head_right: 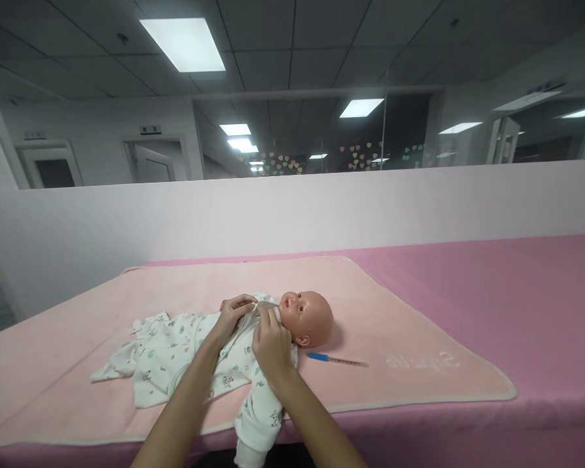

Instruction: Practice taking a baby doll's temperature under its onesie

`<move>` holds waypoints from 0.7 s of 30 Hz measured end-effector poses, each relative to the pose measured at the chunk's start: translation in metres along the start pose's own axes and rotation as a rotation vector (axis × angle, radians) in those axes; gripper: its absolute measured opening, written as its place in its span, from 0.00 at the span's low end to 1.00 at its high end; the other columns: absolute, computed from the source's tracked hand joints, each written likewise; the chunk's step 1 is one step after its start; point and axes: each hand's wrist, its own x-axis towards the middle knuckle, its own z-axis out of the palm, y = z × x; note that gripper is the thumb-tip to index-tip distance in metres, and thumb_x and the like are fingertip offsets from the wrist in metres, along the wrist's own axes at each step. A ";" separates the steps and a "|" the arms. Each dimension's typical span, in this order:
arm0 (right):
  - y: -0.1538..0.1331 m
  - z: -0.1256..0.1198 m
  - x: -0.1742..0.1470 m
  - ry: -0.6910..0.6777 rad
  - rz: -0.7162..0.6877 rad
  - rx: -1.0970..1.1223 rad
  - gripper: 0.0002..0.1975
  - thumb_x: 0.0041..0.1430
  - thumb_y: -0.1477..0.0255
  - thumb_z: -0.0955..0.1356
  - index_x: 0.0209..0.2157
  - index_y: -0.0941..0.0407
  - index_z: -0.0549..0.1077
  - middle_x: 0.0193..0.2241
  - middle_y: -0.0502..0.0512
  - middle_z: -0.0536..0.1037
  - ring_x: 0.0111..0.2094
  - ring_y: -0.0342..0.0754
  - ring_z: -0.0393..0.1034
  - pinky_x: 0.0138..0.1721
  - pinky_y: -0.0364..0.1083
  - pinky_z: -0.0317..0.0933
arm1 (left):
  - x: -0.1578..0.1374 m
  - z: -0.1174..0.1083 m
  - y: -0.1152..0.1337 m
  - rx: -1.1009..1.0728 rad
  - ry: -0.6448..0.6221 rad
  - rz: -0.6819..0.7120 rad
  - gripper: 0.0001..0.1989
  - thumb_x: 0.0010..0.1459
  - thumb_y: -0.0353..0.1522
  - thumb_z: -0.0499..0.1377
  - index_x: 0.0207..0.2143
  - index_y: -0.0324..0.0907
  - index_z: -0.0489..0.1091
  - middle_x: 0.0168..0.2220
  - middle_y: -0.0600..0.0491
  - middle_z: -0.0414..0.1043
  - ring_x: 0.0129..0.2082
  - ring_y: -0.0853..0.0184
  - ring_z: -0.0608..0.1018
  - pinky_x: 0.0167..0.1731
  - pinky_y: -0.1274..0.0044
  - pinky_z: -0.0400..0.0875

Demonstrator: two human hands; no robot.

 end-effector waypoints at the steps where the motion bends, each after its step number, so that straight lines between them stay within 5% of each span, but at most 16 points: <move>1: 0.004 0.002 -0.003 0.067 -0.012 0.082 0.16 0.57 0.77 0.55 0.45 0.57 0.67 0.38 0.58 0.74 0.34 0.48 0.70 0.34 0.44 0.63 | 0.000 0.000 0.000 0.008 0.001 0.006 0.10 0.40 0.34 0.62 0.27 0.38 0.71 0.25 0.54 0.71 0.27 0.70 0.70 0.30 0.79 0.63; 7: 0.012 0.004 -0.005 0.295 -0.074 0.401 0.13 0.60 0.76 0.56 0.39 0.57 0.69 0.35 0.55 0.76 0.37 0.44 0.70 0.38 0.42 0.63 | -0.001 0.000 -0.003 0.184 -0.129 0.057 0.10 0.42 0.32 0.62 0.29 0.36 0.73 0.27 0.51 0.72 0.29 0.68 0.72 0.31 0.79 0.64; 21: 0.014 0.007 -0.004 0.308 -0.043 0.438 0.11 0.58 0.75 0.59 0.38 0.55 0.70 0.33 0.52 0.75 0.28 0.42 0.67 0.34 0.42 0.63 | -0.005 0.002 0.003 0.181 -0.177 0.003 0.10 0.44 0.31 0.59 0.31 0.35 0.75 0.28 0.50 0.76 0.32 0.64 0.74 0.35 0.76 0.67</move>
